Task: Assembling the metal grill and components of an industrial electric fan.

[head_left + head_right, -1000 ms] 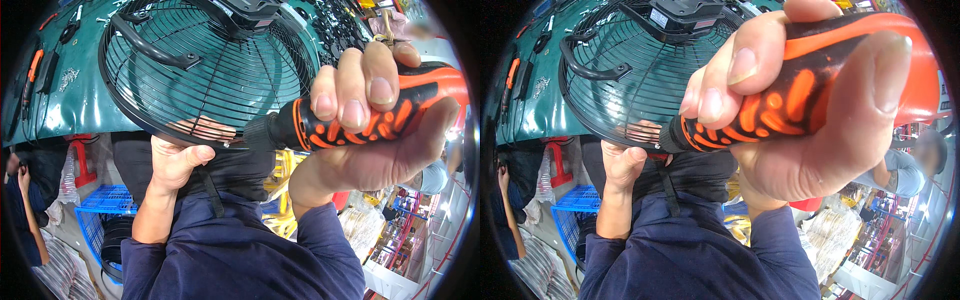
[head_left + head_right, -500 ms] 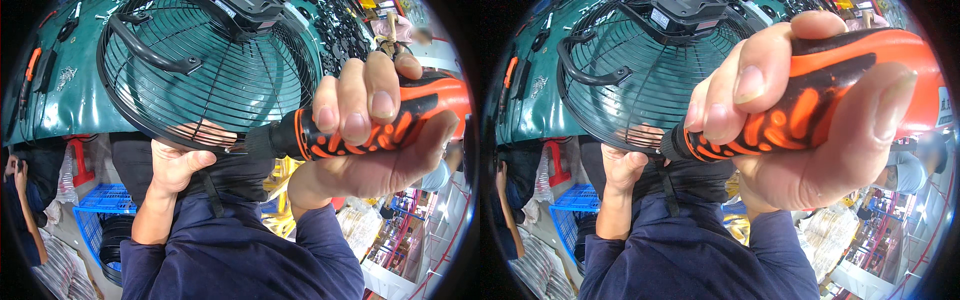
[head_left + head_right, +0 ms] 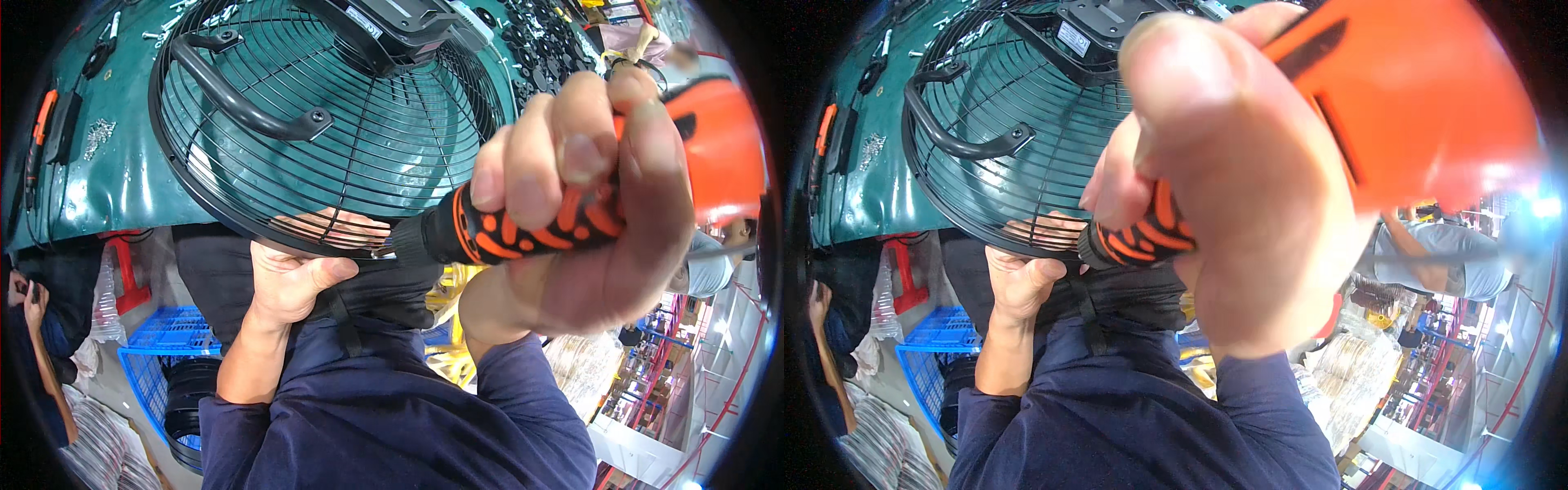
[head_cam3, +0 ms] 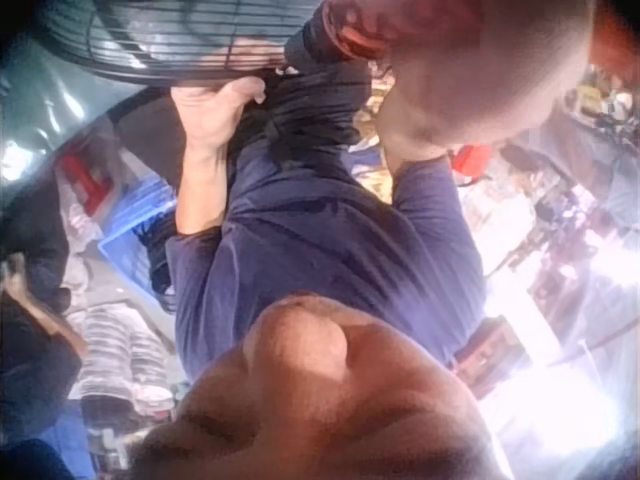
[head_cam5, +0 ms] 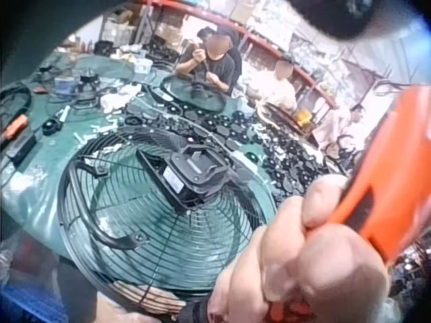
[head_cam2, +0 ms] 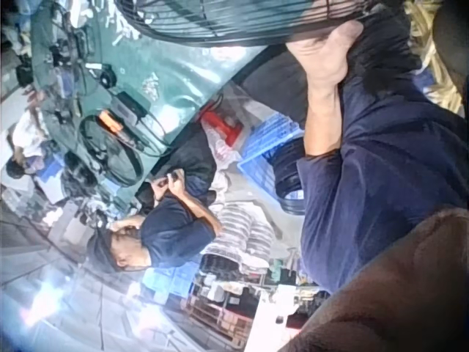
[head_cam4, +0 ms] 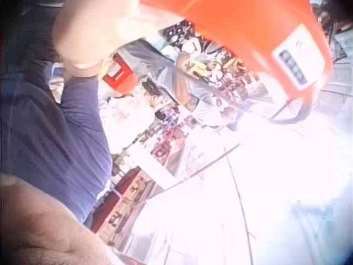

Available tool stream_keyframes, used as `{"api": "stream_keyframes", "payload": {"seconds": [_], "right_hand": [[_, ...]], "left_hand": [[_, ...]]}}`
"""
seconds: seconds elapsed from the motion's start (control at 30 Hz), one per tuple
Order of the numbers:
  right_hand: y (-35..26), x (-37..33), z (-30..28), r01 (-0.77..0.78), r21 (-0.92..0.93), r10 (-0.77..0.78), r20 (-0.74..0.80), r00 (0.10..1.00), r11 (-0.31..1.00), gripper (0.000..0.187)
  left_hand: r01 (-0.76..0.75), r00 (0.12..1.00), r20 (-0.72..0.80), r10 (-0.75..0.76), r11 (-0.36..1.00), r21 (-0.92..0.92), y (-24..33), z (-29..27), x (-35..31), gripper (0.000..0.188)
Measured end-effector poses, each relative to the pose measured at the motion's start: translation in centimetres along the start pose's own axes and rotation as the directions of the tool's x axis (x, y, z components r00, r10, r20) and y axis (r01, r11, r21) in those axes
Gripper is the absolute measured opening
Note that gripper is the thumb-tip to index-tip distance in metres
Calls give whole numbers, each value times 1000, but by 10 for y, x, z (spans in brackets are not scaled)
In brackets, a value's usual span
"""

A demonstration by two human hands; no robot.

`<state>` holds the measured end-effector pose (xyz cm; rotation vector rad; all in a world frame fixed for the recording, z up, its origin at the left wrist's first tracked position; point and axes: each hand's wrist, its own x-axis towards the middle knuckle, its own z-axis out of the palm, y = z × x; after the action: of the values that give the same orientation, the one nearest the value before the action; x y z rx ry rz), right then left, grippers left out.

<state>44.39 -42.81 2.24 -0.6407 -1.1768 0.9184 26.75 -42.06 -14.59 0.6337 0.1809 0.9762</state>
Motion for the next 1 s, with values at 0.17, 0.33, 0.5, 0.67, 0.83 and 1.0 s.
{"api": "stream_keyframes", "payload": {"seconds": [0.17, 0.33, 0.5, 0.67, 0.83, 1.0], "right_hand": [[8, 7, 4, -2, -1, 2, -125, 992, 1000, 32], [4, 8, -3, 11, 39, -17, 160, 987, 999, 41], [-9, 5, -3, -19, -19, 22, 213, 977, 1000, 43], [-3, 10, -1, -137, 33, 136, 46, 990, 990, 28], [2, 16, -24, -164, 217, 169, -3, 986, 962, 30], [-4, 10, -38, -153, 537, 92, 140, 986, 829, 41]], "left_hand": [[-6, 1000, 26, 5, 1000, 26, 0, -5, 1, 35], [6, 998, 55, -9, 998, 62, 1, -3, 1, 34], [-23, 999, 44, 21, 998, 55, 2, -1, 4, 35], [15, 999, 50, -19, 997, 82, 2, -2, 5, 37], [22, 1000, 10, -22, 1000, 15, 1, -2, 5, 37], [-26, 999, 45, 25, 999, 29, 2, -5, 5, 35]]}}
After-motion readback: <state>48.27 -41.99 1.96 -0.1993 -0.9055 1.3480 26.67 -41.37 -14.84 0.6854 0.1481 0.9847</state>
